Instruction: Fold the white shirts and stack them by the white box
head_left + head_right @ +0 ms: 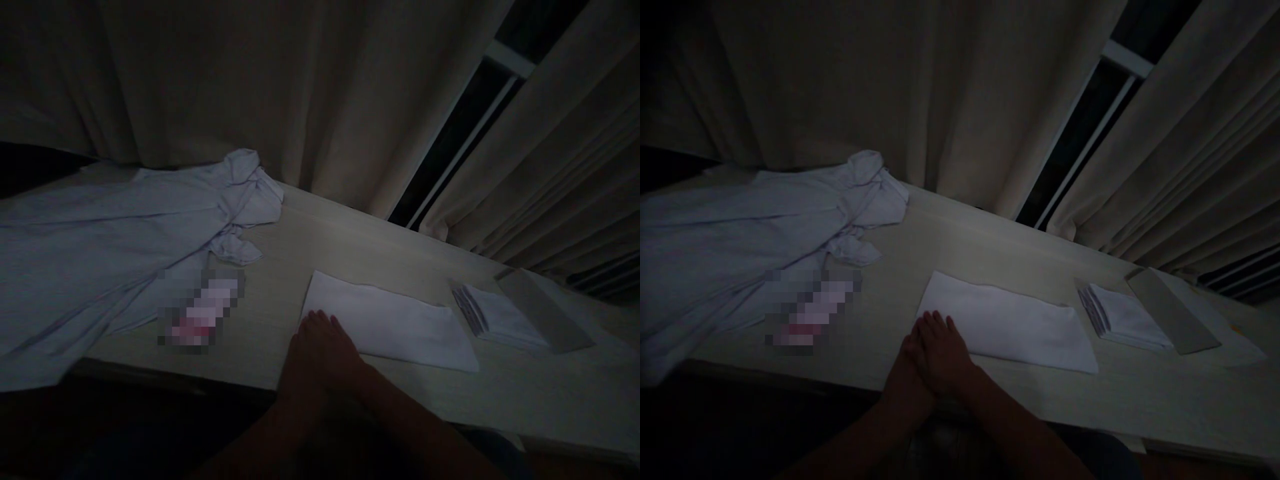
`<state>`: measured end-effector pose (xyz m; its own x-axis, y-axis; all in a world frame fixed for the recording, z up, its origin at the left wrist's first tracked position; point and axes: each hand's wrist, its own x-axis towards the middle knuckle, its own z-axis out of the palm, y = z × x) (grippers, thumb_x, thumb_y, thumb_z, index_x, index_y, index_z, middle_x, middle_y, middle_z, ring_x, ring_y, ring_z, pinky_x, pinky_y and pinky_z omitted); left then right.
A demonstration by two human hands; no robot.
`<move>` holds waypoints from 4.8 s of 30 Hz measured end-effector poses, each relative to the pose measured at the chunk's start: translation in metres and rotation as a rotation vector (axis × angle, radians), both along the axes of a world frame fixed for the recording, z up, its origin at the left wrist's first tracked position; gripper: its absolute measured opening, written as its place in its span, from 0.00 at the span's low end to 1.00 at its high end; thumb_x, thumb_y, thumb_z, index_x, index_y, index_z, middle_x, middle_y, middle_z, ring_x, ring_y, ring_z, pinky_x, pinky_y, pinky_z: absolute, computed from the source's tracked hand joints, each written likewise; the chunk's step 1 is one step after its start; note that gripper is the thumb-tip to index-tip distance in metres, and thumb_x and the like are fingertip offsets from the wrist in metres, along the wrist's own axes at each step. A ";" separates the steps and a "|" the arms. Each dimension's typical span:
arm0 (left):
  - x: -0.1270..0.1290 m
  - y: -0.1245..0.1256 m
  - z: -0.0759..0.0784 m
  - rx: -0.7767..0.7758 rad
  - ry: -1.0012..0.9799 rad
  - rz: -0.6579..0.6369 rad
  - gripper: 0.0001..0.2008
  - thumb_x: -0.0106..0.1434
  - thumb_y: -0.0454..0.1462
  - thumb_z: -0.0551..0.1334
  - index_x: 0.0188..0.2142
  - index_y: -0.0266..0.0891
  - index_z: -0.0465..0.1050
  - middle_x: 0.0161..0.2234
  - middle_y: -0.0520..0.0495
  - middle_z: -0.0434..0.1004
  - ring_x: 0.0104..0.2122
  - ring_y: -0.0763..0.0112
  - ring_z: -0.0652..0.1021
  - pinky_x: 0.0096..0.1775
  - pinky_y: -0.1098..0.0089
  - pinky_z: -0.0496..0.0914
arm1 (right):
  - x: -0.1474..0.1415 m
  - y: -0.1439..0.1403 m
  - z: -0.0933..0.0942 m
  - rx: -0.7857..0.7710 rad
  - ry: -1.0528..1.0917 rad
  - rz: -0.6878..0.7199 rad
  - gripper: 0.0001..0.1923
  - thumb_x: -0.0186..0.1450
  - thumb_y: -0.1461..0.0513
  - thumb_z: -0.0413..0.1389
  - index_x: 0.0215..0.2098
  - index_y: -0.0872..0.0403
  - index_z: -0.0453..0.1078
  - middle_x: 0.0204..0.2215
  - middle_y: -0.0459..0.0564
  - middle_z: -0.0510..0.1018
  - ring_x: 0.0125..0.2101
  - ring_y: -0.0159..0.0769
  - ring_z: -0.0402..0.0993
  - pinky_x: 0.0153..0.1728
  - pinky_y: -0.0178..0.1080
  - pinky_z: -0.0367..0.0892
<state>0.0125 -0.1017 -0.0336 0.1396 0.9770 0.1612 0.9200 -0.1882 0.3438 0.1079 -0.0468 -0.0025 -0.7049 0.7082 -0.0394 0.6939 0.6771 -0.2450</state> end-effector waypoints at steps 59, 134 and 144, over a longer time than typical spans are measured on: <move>-0.103 0.085 0.027 -0.422 -0.048 0.020 0.13 0.54 0.44 0.62 0.37 0.42 0.72 0.37 0.44 0.79 0.36 0.62 0.78 0.35 0.65 0.68 | -0.046 0.112 -0.025 0.063 0.002 -0.192 0.37 0.71 0.45 0.30 0.70 0.59 0.41 0.70 0.55 0.42 0.69 0.45 0.34 0.65 0.53 0.35; -0.007 0.070 0.001 0.112 0.100 -0.239 0.24 0.68 0.50 0.48 0.63 0.58 0.59 0.68 0.53 0.50 0.68 0.52 0.46 0.64 0.42 0.37 | 0.108 0.082 -0.017 0.130 0.017 -0.502 0.29 0.74 0.50 0.34 0.67 0.51 0.53 0.67 0.52 0.54 0.67 0.44 0.47 0.63 0.55 0.45; -0.005 0.068 0.006 0.071 0.104 -0.225 0.24 0.69 0.49 0.47 0.64 0.61 0.55 0.69 0.56 0.48 0.68 0.53 0.45 0.64 0.43 0.36 | 0.094 0.014 -0.015 0.217 -0.024 -0.356 0.29 0.73 0.50 0.39 0.69 0.48 0.49 0.69 0.49 0.47 0.68 0.44 0.37 0.65 0.57 0.38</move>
<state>0.0070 -0.0334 -0.0273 0.3715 0.9063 0.2013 0.8820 -0.4122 0.2285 0.2020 -0.0330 -0.0177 -0.4152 0.9011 0.1248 0.8978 0.4280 -0.1040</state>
